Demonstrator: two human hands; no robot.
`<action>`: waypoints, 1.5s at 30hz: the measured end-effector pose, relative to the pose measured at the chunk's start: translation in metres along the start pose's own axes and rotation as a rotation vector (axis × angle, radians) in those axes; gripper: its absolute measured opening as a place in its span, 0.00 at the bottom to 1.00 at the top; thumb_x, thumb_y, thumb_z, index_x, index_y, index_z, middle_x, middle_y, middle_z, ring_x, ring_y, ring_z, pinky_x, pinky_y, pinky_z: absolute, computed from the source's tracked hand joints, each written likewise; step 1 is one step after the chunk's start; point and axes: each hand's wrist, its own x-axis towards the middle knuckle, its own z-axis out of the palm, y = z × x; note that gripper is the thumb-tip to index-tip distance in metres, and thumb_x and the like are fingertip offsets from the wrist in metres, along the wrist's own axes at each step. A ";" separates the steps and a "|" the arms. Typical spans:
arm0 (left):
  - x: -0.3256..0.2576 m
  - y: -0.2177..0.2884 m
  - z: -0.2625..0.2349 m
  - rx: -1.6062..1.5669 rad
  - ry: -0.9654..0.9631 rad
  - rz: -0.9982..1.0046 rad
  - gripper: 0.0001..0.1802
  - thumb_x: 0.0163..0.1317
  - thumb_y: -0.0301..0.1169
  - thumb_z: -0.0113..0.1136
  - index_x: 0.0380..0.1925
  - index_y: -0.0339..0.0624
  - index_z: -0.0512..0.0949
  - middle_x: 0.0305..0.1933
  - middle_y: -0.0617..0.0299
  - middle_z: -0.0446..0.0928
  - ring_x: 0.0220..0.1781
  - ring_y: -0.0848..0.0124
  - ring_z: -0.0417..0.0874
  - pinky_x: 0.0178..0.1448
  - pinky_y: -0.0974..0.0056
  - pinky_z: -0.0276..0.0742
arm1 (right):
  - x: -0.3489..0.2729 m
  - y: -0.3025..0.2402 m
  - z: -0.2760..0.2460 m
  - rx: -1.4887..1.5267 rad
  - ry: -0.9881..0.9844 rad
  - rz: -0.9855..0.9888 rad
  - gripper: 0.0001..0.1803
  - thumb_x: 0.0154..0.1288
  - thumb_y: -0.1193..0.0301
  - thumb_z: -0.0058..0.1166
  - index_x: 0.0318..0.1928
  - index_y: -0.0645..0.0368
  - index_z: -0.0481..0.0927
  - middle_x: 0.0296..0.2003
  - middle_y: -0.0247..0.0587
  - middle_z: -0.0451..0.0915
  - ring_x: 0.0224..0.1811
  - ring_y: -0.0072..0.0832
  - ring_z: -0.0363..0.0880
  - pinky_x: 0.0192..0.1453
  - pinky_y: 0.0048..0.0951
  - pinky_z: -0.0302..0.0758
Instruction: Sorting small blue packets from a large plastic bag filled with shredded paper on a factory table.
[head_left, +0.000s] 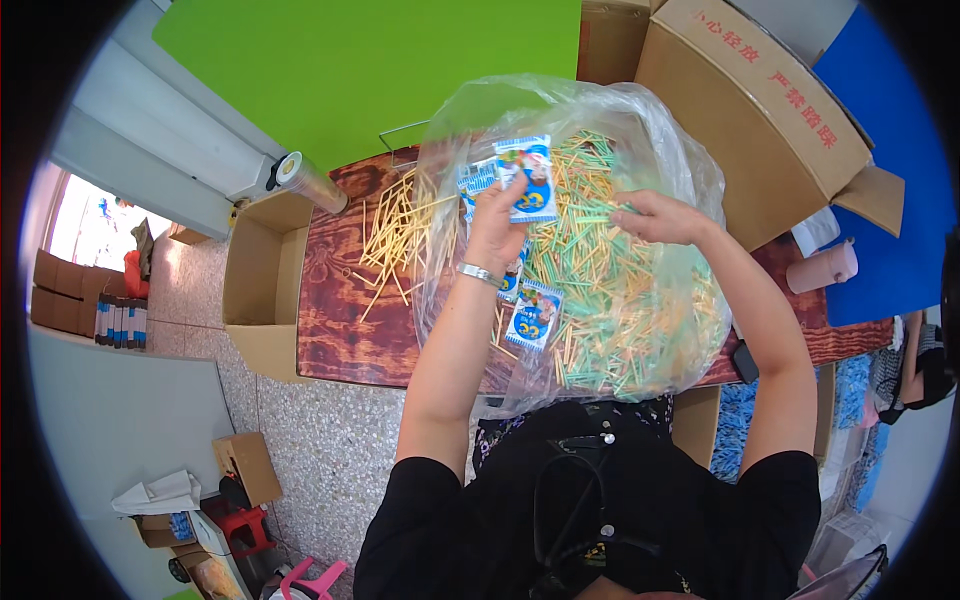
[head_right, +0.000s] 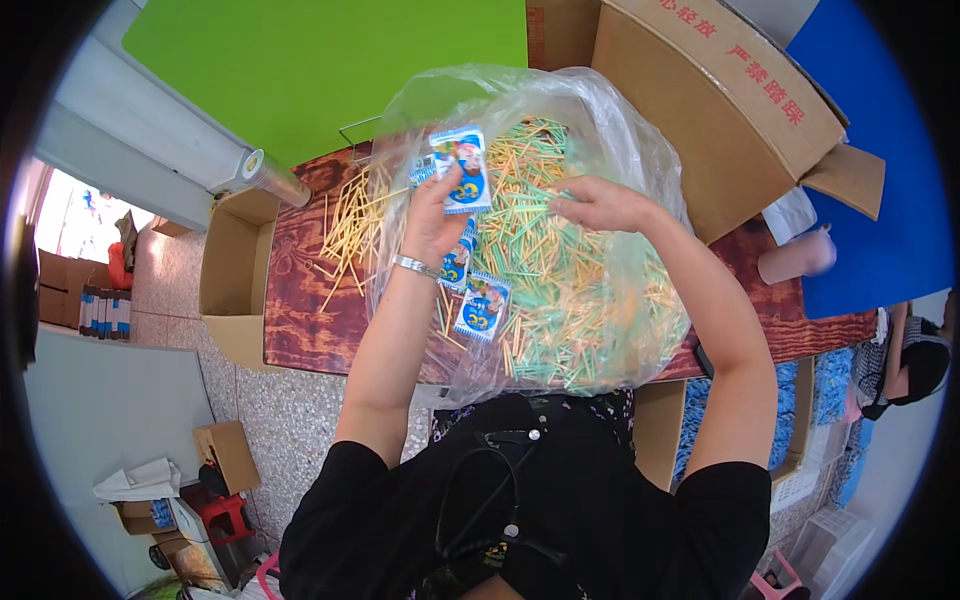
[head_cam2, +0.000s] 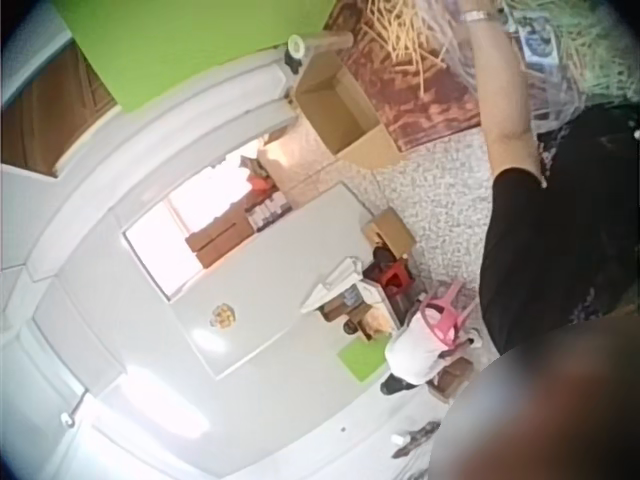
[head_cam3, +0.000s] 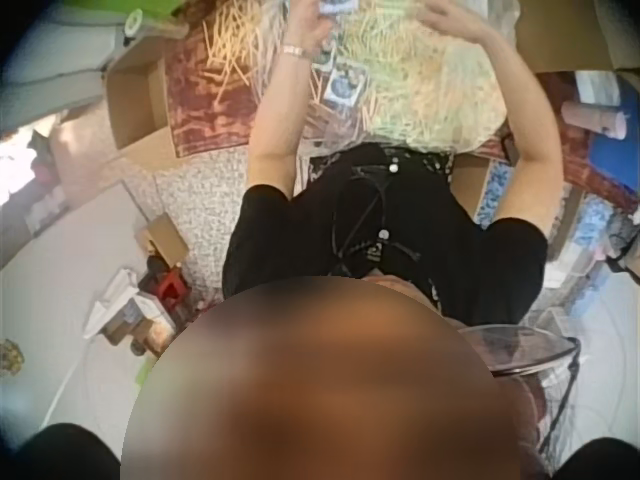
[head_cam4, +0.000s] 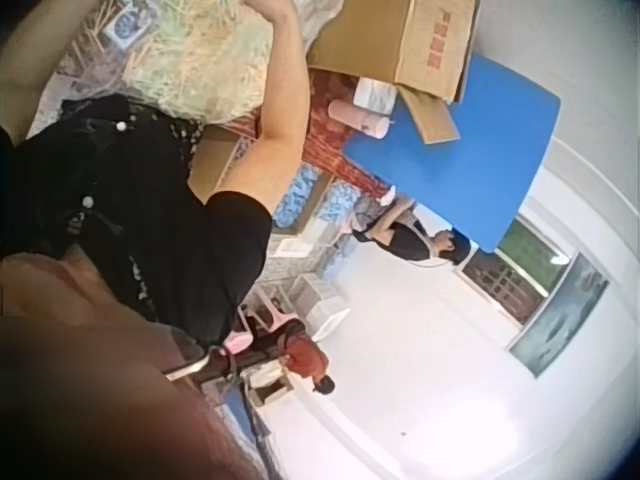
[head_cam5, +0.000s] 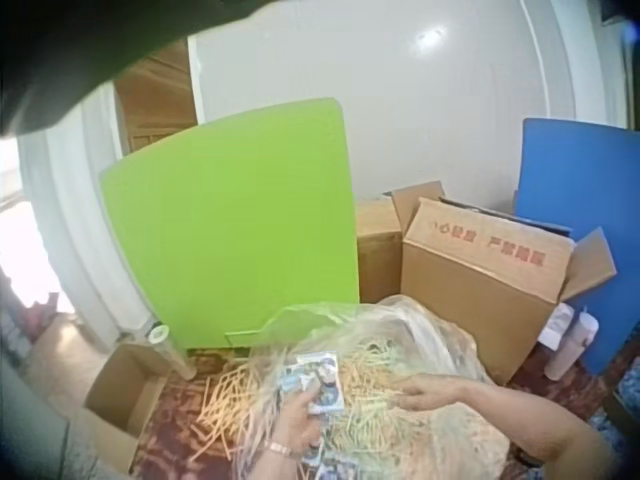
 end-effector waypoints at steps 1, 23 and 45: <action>-0.002 0.002 -0.008 -0.010 0.015 0.029 0.09 0.65 0.30 0.59 0.44 0.41 0.79 0.43 0.62 0.82 0.41 0.71 0.84 0.46 0.63 0.82 | -0.005 -0.002 -0.004 0.129 -0.009 0.123 0.16 0.73 0.57 0.45 0.40 0.58 0.72 0.23 0.26 0.66 0.22 0.16 0.62 0.25 0.22 0.62; 0.031 -0.066 -0.009 1.386 -0.415 0.128 0.13 0.61 0.37 0.59 0.34 0.37 0.81 0.34 0.58 0.82 0.37 0.69 0.81 0.42 0.64 0.75 | -0.021 0.044 0.012 0.874 0.308 0.192 0.12 0.74 0.57 0.45 0.40 0.51 0.69 0.23 0.22 0.63 0.18 0.10 0.52 0.21 0.15 0.50; 0.002 0.036 -0.020 0.174 -0.061 0.079 0.09 0.63 0.26 0.59 0.40 0.33 0.81 0.38 0.57 0.83 0.35 0.71 0.85 0.40 0.66 0.81 | -0.005 0.028 0.019 1.191 0.294 0.145 0.15 0.74 0.61 0.46 0.50 0.59 0.71 0.23 0.22 0.63 0.18 0.10 0.53 0.21 0.16 0.52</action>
